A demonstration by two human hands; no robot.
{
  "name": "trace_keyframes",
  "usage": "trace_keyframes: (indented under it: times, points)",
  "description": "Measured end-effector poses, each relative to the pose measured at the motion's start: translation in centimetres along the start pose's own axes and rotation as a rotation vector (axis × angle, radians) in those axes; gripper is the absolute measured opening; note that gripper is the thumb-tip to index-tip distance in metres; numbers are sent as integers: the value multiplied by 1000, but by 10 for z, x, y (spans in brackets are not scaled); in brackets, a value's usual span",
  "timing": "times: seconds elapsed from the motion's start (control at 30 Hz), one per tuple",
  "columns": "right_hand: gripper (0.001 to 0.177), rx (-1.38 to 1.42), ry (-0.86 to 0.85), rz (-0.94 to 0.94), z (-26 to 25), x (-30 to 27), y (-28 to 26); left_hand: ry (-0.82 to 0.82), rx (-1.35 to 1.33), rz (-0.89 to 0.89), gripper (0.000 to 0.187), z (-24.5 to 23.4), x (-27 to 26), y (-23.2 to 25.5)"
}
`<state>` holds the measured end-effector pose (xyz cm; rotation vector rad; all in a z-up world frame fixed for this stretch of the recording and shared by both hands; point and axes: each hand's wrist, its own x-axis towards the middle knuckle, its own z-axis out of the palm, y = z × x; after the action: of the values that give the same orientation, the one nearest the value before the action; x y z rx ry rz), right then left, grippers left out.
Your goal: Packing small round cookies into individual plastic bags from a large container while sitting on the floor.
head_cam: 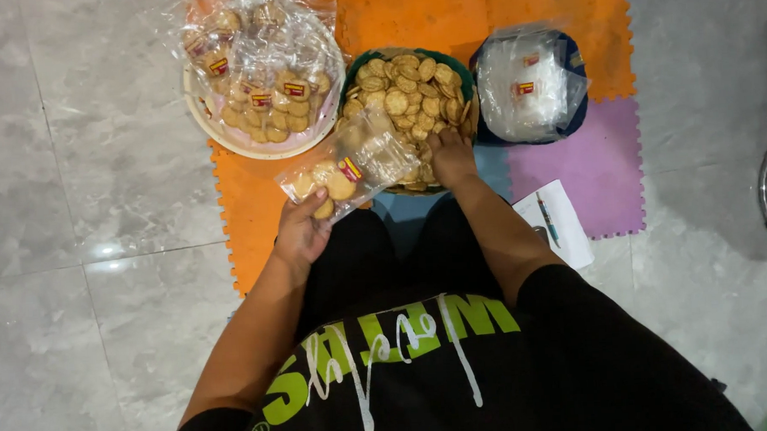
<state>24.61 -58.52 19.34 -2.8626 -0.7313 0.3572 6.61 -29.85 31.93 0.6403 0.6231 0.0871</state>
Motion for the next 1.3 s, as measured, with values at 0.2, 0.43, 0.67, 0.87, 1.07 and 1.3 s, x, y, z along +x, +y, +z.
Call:
trace_keyframes:
  times: [0.2, 0.43, 0.67, 0.87, 1.07, 1.3]
  points:
    - [41, -50, -111, 134, -8, 6, -7, -42, -11, 43, 31, 10, 4, 12]
    - [46, -89, -146, 225, -2, 15, -5, -160, -21, 28, 21, 51, -18, 40]
    - [42, -9, -111, 136, -1, 7, -8, -211, 22, -33, 33, 45, -5, 31]
    - [34, -105, -54, 62, 8, 6, -2, -225, -19, -89, 36, 40, 5, 20]
    - [34, -88, -39, -49, 29, 16, 14, -146, -17, -103, 37, 25, 23, 3]
    - [29, -110, 175, -275, 20, 13, 21, -26, 44, -100, 36, 68, 43, 13]
